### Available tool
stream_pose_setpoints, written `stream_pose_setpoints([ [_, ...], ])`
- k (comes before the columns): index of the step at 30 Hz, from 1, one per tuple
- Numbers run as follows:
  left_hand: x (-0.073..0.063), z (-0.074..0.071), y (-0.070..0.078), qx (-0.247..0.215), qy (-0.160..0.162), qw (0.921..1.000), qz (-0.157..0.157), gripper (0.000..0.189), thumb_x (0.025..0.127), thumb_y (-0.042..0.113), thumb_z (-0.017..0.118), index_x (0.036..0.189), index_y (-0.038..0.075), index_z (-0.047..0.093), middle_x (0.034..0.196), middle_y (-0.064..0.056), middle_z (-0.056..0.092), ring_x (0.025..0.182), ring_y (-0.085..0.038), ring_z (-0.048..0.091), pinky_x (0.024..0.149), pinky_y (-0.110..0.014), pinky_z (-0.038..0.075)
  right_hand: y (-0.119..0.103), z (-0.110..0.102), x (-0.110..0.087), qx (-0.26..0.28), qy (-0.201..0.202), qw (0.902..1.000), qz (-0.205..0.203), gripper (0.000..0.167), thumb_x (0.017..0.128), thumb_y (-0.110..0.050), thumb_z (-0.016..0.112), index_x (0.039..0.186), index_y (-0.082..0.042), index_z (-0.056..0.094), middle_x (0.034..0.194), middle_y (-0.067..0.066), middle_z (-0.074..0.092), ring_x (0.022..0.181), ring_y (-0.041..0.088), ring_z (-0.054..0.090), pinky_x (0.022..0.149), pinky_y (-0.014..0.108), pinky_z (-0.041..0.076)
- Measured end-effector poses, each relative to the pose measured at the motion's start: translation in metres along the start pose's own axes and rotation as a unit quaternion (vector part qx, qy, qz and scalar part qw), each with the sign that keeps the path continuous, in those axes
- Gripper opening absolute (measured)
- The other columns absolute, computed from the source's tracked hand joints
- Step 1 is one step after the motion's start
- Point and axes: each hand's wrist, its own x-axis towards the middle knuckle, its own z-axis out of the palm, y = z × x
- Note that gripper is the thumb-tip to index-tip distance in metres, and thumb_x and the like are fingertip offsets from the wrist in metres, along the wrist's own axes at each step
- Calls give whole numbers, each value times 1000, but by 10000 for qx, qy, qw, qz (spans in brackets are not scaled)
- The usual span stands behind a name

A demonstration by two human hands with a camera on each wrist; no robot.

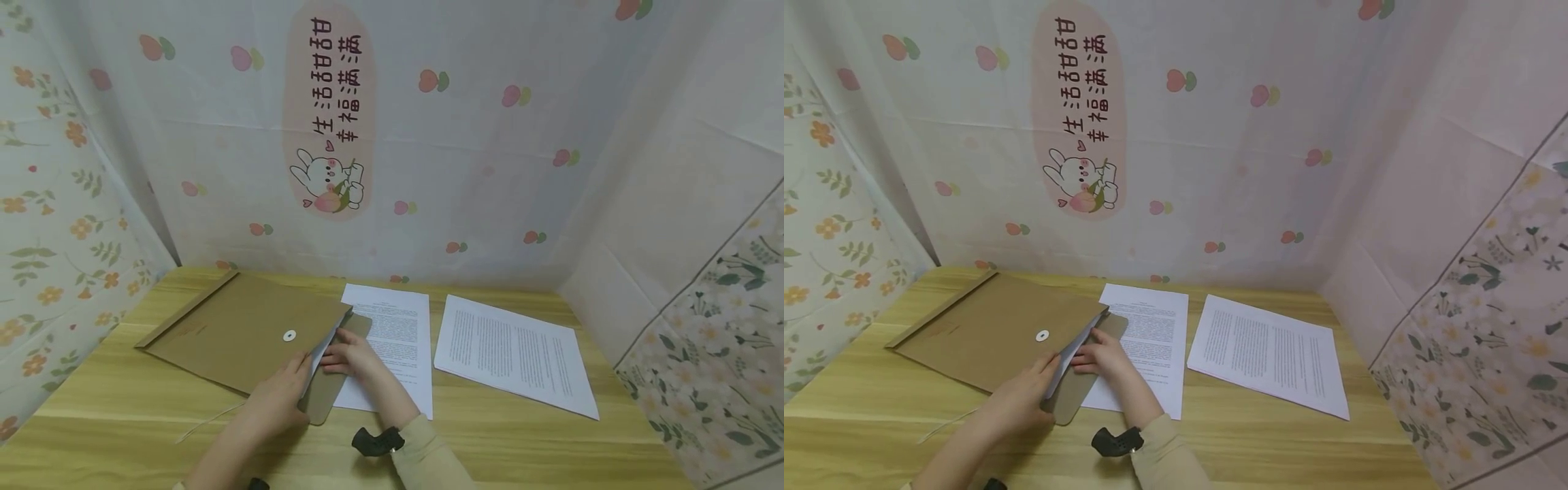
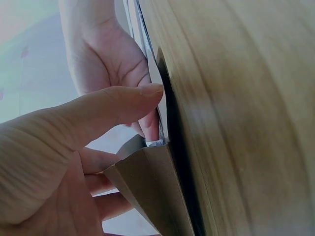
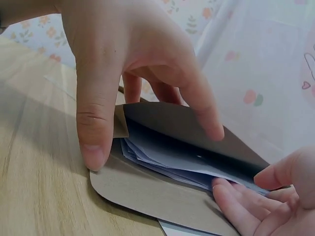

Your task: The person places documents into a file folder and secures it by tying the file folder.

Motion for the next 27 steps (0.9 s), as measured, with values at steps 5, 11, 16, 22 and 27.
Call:
stream_pose_setpoints([
  [5,1,2,-1,-12,-82,10000,-7,90,62,16,87,135,-12,42,137,-29,41,117,-45,49,75,-63,49,-3,-2,-5,-161,-11,9999,-53,64,92,2,53,146,10,22,109,26,64,92,32,67,77,37,56],
  [11,1,3,0,11,-299,9995,-143,83,70,28,85,134,-9,47,139,-30,40,120,-48,46,78,-67,45,-3,-5,-7,-350,5,9993,-122,59,92,0,53,144,11,27,111,26,63,93,33,67,78,37,55],
  [16,1,2,2,-61,-556,9979,-313,73,76,32,80,133,-3,52,140,-30,39,125,-50,39,81,-72,39,-6,-10,-11,-472,134,9986,-192,54,93,-1,53,141,11,33,114,27,62,94,34,67,78,38,56],
  [22,3,3,5,-121,-595,9975,-352,67,77,30,78,131,-3,54,137,-30,42,124,-49,40,84,-69,41,-13,-20,-21,-724,386,9963,-262,45,93,-4,55,135,9,45,111,24,64,91,32,68,76,36,56],
  [27,4,4,7,-284,-546,9978,-251,64,78,29,76,128,-4,55,129,-25,49,118,-45,47,89,-62,43,-19,-31,-34,-891,448,9943,-370,43,94,-4,54,134,9,47,112,25,64,92,32,68,75,34,56],
])
